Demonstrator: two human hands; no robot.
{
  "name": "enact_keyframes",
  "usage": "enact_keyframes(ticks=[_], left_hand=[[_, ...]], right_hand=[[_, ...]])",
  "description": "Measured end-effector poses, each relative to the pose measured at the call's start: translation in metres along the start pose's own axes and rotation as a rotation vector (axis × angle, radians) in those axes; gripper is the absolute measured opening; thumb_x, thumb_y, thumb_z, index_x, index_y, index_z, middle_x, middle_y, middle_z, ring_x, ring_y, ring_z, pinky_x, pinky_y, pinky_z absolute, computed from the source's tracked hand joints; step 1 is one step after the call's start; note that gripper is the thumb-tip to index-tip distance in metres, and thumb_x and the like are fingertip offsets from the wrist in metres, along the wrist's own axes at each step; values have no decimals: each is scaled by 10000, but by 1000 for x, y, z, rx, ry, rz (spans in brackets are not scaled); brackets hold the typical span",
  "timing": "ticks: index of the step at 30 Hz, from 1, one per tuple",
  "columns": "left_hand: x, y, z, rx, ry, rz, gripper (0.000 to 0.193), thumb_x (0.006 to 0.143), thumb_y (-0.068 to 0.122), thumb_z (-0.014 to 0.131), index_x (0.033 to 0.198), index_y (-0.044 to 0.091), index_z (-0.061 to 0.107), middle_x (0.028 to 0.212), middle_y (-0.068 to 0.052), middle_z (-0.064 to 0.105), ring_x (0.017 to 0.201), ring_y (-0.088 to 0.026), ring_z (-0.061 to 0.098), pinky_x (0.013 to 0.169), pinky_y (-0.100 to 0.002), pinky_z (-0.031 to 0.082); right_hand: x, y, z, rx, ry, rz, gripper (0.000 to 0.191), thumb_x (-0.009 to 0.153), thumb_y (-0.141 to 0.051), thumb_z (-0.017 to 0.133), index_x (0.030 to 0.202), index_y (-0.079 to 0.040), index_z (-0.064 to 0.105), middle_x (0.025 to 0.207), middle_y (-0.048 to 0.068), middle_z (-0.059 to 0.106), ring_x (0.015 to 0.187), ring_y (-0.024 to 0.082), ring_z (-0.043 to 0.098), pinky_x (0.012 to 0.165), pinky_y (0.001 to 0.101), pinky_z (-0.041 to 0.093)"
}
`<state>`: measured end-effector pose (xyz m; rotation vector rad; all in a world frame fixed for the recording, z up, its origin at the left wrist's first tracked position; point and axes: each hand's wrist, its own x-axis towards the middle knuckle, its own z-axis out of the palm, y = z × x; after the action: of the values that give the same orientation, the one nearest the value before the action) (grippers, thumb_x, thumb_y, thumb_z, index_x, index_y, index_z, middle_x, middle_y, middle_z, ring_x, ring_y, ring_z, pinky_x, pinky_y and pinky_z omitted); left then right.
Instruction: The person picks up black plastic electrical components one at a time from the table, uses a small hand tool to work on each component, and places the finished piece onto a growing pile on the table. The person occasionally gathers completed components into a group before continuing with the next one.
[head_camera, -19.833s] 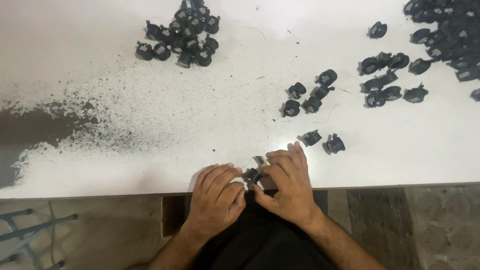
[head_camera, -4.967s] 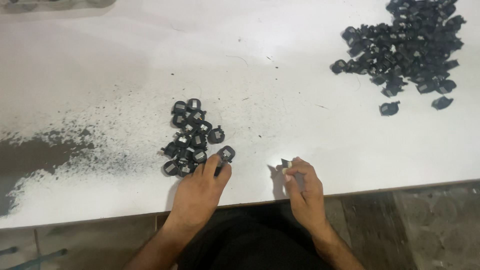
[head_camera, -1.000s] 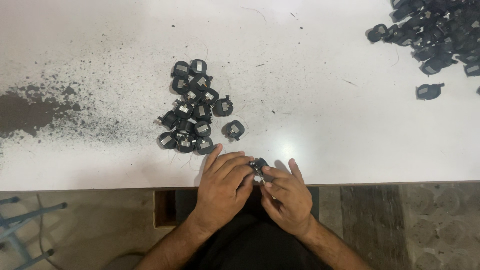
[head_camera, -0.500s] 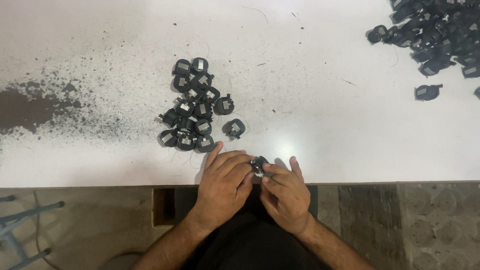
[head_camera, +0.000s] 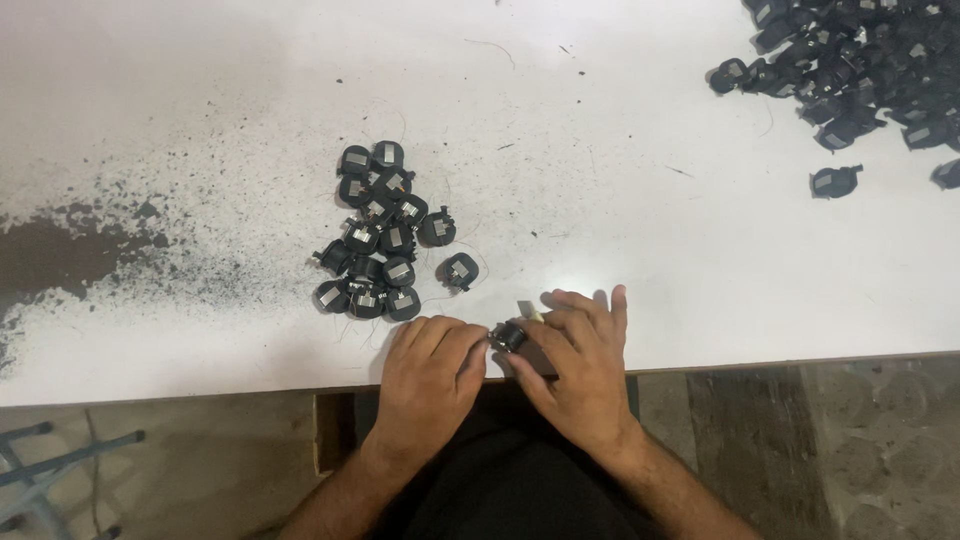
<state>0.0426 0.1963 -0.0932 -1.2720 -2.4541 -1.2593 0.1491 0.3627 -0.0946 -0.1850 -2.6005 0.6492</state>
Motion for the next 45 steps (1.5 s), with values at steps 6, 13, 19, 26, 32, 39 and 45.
enact_keyframes(ticks=[6, 13, 19, 26, 32, 39, 45], left_hand=[[6, 7, -7, -21, -21, 93, 217, 849, 68, 777, 1035, 47, 666, 1224, -108, 635, 1039, -277, 660, 867, -379, 541], [7, 6, -10, 16, -65, 132, 212, 830, 81, 785, 994, 66, 652, 1252, -104, 617, 1137, -287, 637, 933, -408, 538], [4, 7, -9, 160, -55, 308, 268, 811, 72, 776, 1046, 61, 647, 1245, -119, 585, 1203, -299, 604, 971, -438, 507], [14, 13, -7, -32, -110, 88, 195, 844, 46, 761, 976, 40, 617, 1135, -105, 637, 937, -263, 656, 771, -382, 550], [12, 13, -9, -174, -175, -110, 154, 827, 21, 731, 911, 28, 602, 987, -83, 661, 641, -207, 676, 527, -321, 545], [5, 13, -2, -256, -197, -227, 152, 810, 25, 738, 862, 38, 595, 780, -68, 653, 587, -181, 659, 488, -317, 523], [-3, 16, 4, -395, -162, -249, 154, 809, 0, 721, 861, 29, 579, 779, -86, 643, 630, -178, 646, 510, -324, 517]], right_hand=[[-2, 3, 0, 18, -22, -27, 414, 733, -214, 873, 1102, -87, 733, 1101, 52, 615, 1266, 272, 534, 1225, 702, 136], [-5, 9, 2, 9, 12, -25, 406, 721, -224, 889, 1068, -80, 736, 1085, 50, 620, 1227, 269, 549, 1223, 705, 166], [-7, 10, 4, 25, 10, -9, 404, 716, -240, 901, 1050, -77, 742, 1056, 52, 610, 1191, 260, 554, 1224, 713, 164], [-8, 8, -1, 17, -27, -71, 396, 714, -226, 893, 1050, -82, 740, 1062, 50, 611, 1194, 264, 560, 1208, 735, 144], [-9, 10, -4, 22, -36, -30, 412, 730, -238, 891, 1067, -70, 724, 1079, 67, 600, 1200, 267, 552, 1214, 731, 148], [-33, 10, 0, 157, 202, -64, 260, 846, -110, 792, 1095, -137, 720, 976, 60, 612, 1159, 264, 629, 1300, 620, 232], [-58, 6, 29, 385, 196, -88, 322, 875, 2, 754, 1148, -67, 599, 989, 87, 702, 1152, 288, 713, 1242, 611, 345]])
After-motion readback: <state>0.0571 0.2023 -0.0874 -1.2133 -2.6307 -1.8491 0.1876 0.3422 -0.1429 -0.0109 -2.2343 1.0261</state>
